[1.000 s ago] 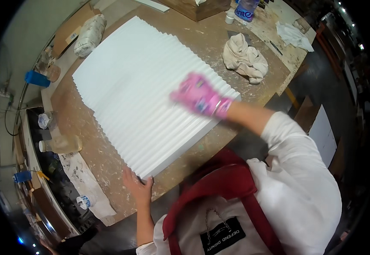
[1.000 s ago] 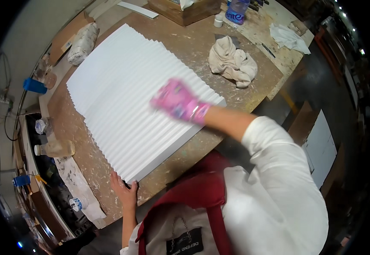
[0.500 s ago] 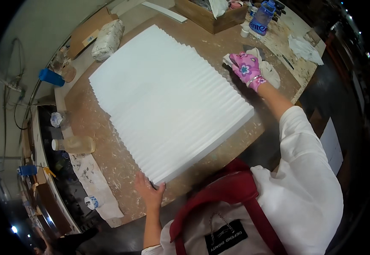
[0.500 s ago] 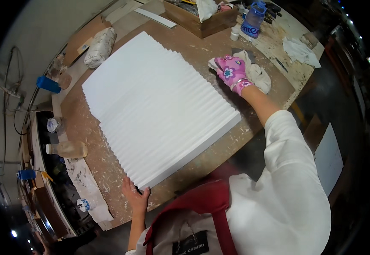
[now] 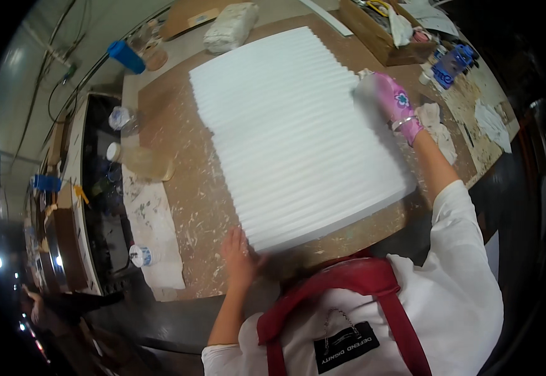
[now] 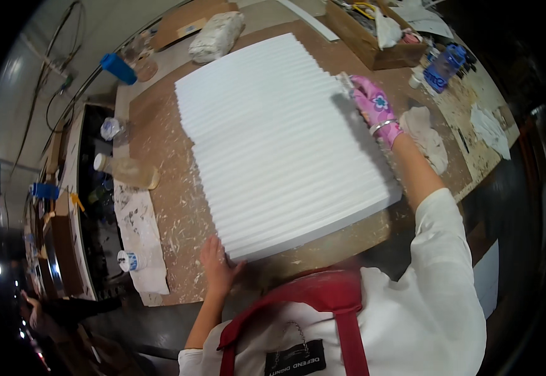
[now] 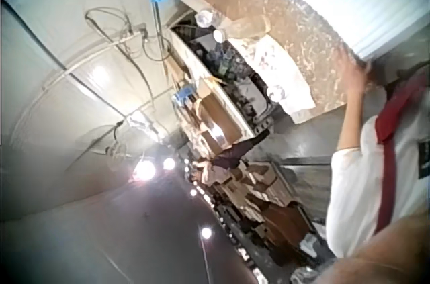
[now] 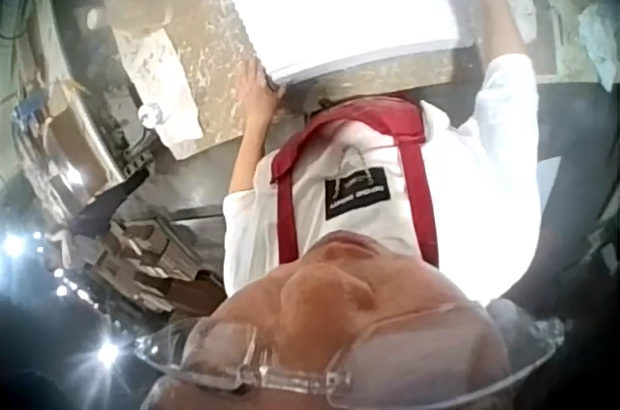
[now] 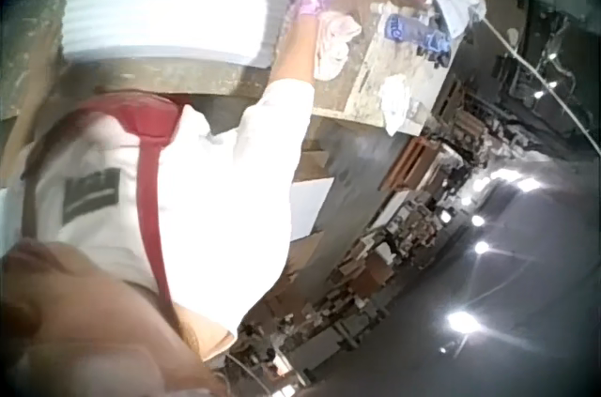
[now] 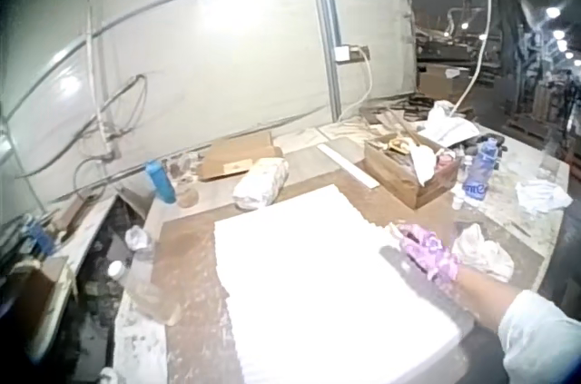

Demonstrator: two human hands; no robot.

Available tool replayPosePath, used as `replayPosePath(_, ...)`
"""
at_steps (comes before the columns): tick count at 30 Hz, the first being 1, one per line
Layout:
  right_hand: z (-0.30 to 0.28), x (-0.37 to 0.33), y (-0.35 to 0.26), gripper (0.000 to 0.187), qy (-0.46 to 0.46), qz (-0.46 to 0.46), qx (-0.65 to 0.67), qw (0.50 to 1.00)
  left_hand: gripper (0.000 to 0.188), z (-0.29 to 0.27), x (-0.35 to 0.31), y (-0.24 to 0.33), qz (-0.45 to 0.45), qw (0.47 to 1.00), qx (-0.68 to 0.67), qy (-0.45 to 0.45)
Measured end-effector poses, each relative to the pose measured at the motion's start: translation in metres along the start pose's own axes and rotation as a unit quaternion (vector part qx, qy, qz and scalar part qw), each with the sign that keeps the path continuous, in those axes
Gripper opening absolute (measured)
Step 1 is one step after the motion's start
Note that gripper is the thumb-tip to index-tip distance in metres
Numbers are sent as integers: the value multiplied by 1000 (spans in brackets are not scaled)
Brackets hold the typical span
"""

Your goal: The person wipes white grooved wood moldings with a cloth and stacks them on a workbench.

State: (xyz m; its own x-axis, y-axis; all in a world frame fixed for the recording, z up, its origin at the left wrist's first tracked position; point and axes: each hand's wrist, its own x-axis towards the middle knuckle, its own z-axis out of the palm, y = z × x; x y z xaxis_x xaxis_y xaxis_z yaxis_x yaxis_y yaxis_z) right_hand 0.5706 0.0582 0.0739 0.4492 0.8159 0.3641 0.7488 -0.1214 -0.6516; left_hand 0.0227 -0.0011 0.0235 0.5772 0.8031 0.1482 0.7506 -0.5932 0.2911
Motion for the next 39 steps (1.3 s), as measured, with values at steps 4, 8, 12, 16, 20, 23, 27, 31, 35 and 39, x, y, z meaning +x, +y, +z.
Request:
replayPosePath(4, 94, -25, -150, 39, -228, 36, 297, 927, 87, 7, -8, -11, -19, 1000, -8, 4)
replayPosePath(8, 184, -64, -280, 43, -451, 60, 382, 804, 87, -5, -3, -4, -19, 998, -54, 35)
replayPosePath(12, 276, -97, -381, 42, -479, -85, 313, 816, 85, -6, -2, -1, -37, 995, -85, 24)
replayPosePath(16, 347, -146, -422, 35, -348, -216, 324, 853, 84, 0, -4, -3, -37, 996, -84, 16)
replayPosePath(20, 373, -152, -419, 23, -413, -333, 15, 847, 80, -5, -1, -5, -34, 992, -118, 15)
replayPosePath(23, 302, -122, -369, 28, -240, -476, 50, 845, 83, 1, 5, 5, -54, 992, -111, 20)
replayPosePath(27, 151, -62, -272, 35, -280, -317, 7, 906, 88, 9, -3, -5, -33, 997, -66, 3)
replayPosePath(31, -20, -60, -98, 41, -57, -159, -96, 981, 86, 20, -9, -12, -1, 998, -66, 16)
replayPosePath(35, -119, -89, 26, 56, -7, -2, -282, 960, 80, 18, -16, -18, 19, 999, -21, 27)
replayPosePath(39, -117, -123, 104, 58, -34, 37, -336, 941, 77, 8, -18, -15, 5, 999, -32, 18)
